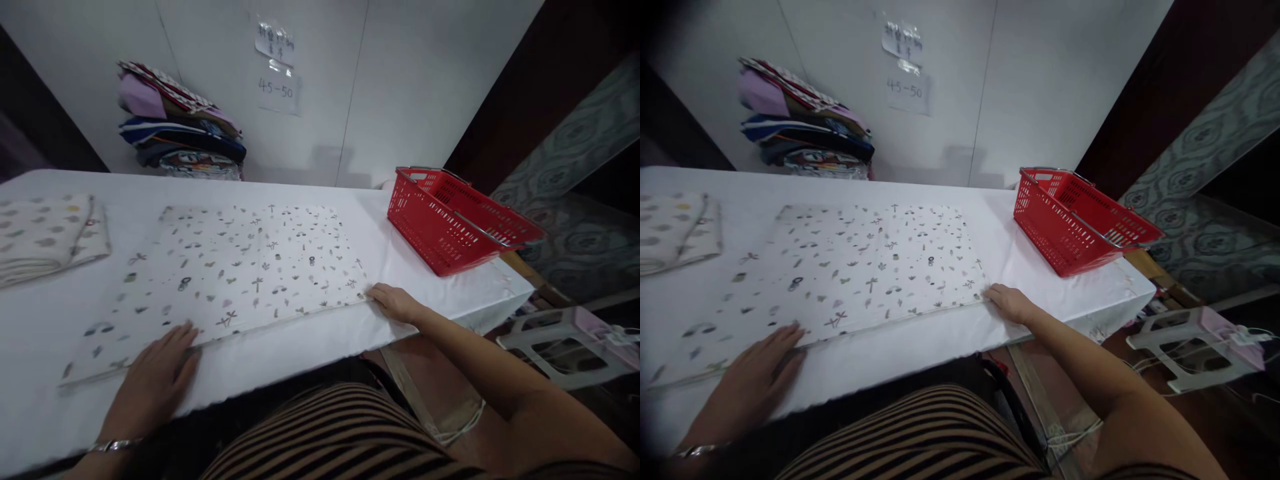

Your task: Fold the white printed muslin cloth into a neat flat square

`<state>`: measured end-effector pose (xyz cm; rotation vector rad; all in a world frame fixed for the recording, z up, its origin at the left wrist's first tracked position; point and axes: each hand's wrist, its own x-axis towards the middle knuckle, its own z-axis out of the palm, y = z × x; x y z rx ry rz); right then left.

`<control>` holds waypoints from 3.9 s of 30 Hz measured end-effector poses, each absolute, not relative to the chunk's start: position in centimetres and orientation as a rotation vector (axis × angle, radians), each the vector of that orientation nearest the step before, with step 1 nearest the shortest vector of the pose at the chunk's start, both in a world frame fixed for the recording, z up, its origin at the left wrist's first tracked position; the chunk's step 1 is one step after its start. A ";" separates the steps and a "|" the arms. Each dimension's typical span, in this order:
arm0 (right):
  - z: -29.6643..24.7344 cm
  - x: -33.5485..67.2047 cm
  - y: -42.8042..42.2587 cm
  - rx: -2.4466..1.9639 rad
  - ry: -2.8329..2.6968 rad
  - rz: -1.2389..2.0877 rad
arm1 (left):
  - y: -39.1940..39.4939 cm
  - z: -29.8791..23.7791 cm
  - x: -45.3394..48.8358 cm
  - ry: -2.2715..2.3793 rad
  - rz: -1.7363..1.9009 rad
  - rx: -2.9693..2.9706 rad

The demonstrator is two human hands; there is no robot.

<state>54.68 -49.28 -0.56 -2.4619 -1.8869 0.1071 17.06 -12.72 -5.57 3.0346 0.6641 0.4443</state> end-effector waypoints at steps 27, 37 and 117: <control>-0.6 53.3 -46.9 -2.487 -2.271 -0.477 | -9.3 -1.3 11.6 0.824 0.119 3.135; -2.2 53.4 -46.4 -2.417 -2.268 -0.594 | -8.6 -0.2 11.6 0.851 0.127 3.030; -6.7 59.8 -31.8 -2.720 -1.439 -0.086 | -2.7 -2.7 26.3 1.101 -0.028 2.713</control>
